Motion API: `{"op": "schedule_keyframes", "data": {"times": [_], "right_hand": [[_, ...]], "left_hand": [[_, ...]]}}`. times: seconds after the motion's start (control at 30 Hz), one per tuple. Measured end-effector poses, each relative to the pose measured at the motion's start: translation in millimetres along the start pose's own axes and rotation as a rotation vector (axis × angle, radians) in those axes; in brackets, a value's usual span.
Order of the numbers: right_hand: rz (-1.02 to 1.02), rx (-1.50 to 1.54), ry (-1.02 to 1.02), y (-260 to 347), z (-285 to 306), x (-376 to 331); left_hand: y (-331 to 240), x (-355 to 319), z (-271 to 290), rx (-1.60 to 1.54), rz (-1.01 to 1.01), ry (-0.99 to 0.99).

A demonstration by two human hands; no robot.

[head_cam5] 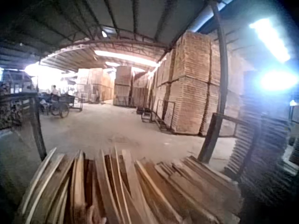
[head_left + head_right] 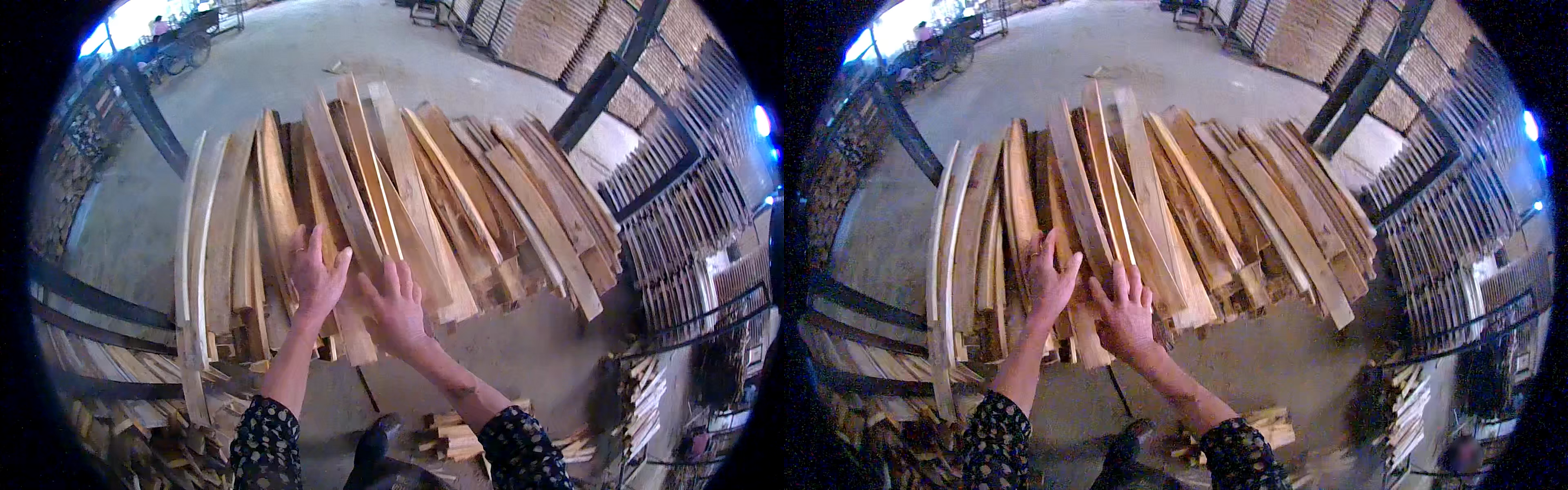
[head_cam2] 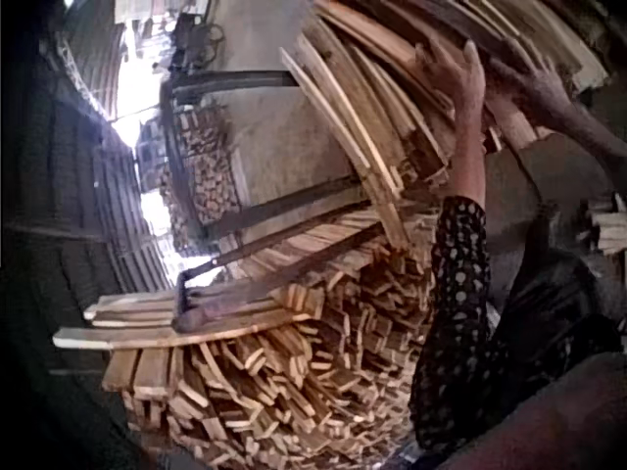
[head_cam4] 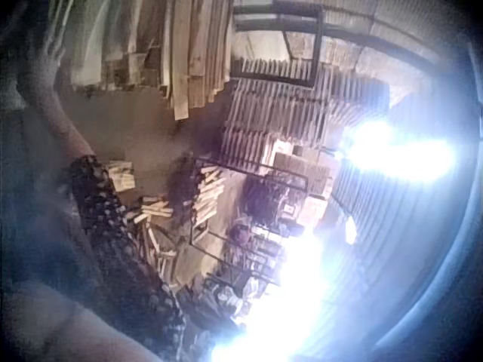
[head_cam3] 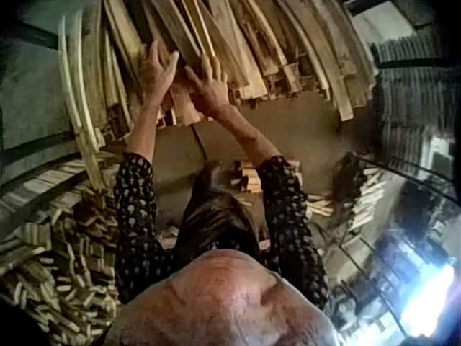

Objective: The person repeatedly picks up wooden planks from a large pile on the floor and stacks them into a neat, organized pile. The person handles the planks by hand, lifting and placing them one by one or in small groups to build a vertical stack.

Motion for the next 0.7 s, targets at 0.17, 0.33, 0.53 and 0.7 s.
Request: {"op": "schedule_keyframes", "data": {"times": [0.17,0.33,0.53,0.7], "right_hand": [[-0.09,0.463,-0.176,-17.1,47.1,-23.1],[-0.657,0.834,0.076,-93.8,14.3,-218.4],[-1.547,0.784,0.362,-133.2,-55.7,-558.4],[-1.836,0.794,0.035,-189.6,-108.2,-711.0]], "left_hand": [[-8.7,0.4,2.1,0.043,-0.104,0.174],[-113.7,-49.8,60.9,-0.354,-0.198,-0.013],[-182.3,-335.1,-57.8,-0.606,-0.128,1.069],[-105.9,-575.4,-181.9,-0.25,0.251,1.546]]}}
Point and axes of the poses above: each hand's wrist, its own x-axis towards the middle knuckle, its own z-axis out of the back of the hand, y = z × x, the point moved 7 cm from there along x, towards the middle knuckle, and after that the axes turned 14 degrees about -y, right-handed, at the moved point
